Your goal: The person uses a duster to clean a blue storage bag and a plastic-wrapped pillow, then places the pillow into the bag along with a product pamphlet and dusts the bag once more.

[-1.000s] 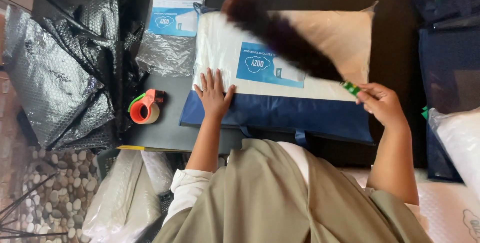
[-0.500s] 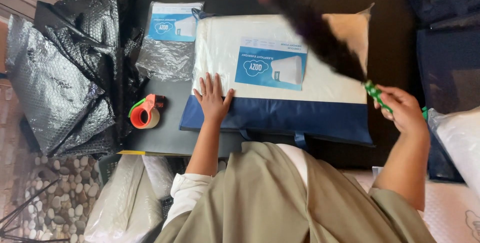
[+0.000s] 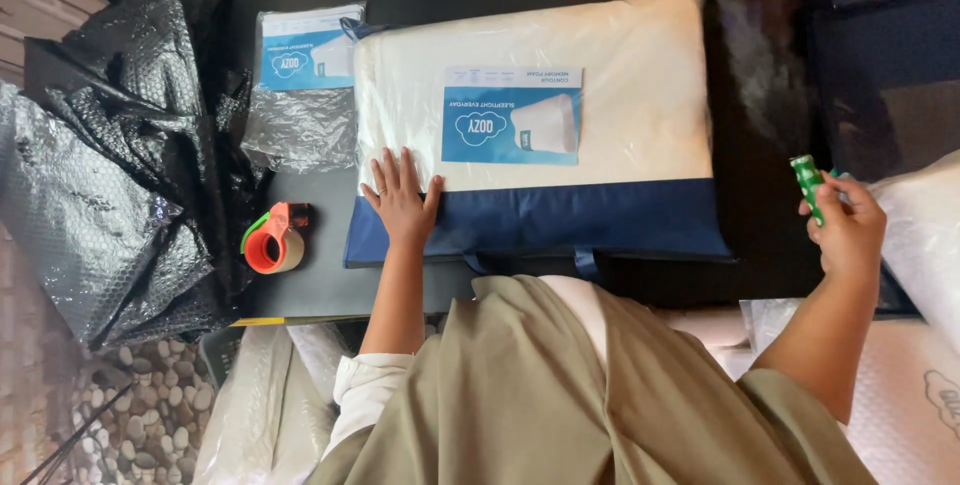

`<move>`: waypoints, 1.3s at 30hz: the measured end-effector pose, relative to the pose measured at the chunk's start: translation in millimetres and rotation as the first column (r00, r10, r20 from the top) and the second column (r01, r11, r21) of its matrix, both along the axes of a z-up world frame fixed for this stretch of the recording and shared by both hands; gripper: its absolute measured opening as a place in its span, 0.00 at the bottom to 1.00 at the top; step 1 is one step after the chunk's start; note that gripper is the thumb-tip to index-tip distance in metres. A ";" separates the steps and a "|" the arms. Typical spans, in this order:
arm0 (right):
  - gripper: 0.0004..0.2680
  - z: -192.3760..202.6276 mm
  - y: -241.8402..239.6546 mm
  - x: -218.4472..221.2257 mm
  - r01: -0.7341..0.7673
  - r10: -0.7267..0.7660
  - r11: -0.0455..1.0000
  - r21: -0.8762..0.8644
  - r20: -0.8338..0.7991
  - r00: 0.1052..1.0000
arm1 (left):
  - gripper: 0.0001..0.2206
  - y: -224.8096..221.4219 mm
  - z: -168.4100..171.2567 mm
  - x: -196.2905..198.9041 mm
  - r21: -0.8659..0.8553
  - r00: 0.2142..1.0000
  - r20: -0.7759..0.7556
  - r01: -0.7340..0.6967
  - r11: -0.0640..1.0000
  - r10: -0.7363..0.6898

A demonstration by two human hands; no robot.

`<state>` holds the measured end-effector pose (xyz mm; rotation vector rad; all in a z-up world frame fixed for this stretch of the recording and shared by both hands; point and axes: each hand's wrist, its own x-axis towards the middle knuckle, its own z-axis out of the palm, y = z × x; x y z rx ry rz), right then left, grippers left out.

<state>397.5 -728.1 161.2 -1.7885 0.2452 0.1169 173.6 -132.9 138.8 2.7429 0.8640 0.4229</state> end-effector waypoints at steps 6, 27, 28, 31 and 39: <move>0.13 6.6 3.1 -2.9 -0.474 0.501 0.864 0.169 -0.209 0.840 | 0.35 -1.6 -2.6 2.1 0.019 1.000 0.013 -0.020 1.000 0.020; 0.13 -3.1 13.2 9.1 -0.519 0.538 0.843 0.142 -0.238 0.809 | 0.35 0.3 -0.5 1.1 -0.049 0.999 -0.042 -0.017 0.999 0.015; 0.12 -8.9 15.4 6.8 -0.377 0.401 0.912 0.162 -0.161 0.902 | 0.35 0.5 -1.8 -0.3 -0.025 1.000 -0.023 -0.009 1.000 0.009; 0.09 -9.2 15.8 12.0 -0.176 0.200 0.948 0.265 -0.064 0.978 | 0.35 -1.1 -1.1 1.9 -0.011 1.000 0.001 -0.003 1.000 0.003; 0.14 -7.8 -12.3 4.8 -0.402 0.431 0.896 0.189 -0.147 0.890 | 0.35 2.9 -0.9 -2.3 -0.015 1.000 0.005 -0.010 1.000 0.010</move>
